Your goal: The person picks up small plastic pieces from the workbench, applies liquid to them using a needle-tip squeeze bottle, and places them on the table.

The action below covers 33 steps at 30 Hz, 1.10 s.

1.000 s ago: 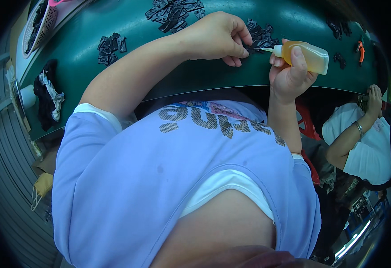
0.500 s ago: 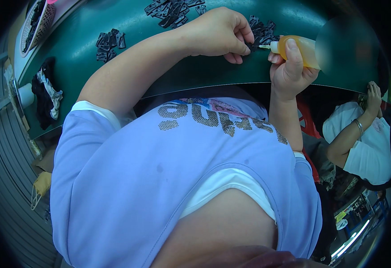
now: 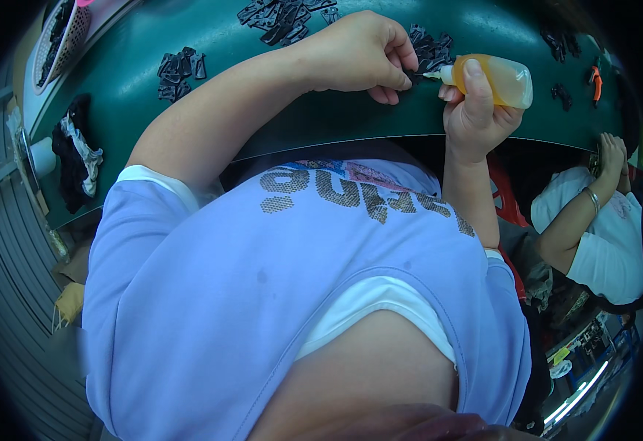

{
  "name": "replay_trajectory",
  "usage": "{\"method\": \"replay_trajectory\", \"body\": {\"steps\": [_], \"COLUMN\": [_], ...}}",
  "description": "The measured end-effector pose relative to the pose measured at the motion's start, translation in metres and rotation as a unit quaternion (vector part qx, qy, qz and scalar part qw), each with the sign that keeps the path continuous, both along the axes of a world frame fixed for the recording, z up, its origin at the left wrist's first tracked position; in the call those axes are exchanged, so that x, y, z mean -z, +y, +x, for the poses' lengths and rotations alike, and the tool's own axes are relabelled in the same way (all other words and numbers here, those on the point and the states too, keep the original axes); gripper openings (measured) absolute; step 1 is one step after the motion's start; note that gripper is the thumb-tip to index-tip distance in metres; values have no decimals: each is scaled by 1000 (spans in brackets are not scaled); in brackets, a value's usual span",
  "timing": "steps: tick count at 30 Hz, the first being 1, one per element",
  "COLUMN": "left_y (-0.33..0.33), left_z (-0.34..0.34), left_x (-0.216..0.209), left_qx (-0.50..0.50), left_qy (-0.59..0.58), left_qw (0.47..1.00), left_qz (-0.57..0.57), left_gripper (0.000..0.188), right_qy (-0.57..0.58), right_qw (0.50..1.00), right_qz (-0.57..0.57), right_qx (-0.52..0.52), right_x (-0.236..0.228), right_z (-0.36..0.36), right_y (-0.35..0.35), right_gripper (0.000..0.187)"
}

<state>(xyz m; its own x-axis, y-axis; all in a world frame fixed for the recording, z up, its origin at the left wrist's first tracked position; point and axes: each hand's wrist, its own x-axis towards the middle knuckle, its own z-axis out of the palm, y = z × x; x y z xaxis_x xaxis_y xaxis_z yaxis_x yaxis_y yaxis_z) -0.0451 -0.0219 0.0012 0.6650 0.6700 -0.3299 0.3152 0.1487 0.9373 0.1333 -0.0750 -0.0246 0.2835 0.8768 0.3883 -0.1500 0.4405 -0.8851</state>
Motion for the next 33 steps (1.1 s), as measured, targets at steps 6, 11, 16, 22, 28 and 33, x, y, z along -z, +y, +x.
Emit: {"method": "replay_trajectory", "body": {"steps": [6,11,16,22,28,33], "left_y": [0,2,9,7,7,8], "left_z": [1,3,4,5,4,5], "left_x": [-3,-7,-4,-3,-1,-4], "left_qx": [-7,-28,-29,-32,-34,-37], "left_qy": [1,4,-29,-35,-37,-31], "left_qw": [1000,999,991,991,990,991], "left_qz": [-20,-38,-126,-122,-129,-125], "left_gripper": [20,20,9,9,10,10], "right_qy": [75,114,53,37,37,12], "right_qw": [997,993,996,996,996,997], "right_qz": [-12,-36,-34,-26,-25,-22], "right_qx": [20,-12,-60,-76,-79,-78], "right_x": [-3,-5,-4,0,1,2], "right_z": [1,2,0,3,3,1], "right_y": [0,-6,-9,-10,-9,-9], "right_gripper": [5,6,7,11,14,13]}}
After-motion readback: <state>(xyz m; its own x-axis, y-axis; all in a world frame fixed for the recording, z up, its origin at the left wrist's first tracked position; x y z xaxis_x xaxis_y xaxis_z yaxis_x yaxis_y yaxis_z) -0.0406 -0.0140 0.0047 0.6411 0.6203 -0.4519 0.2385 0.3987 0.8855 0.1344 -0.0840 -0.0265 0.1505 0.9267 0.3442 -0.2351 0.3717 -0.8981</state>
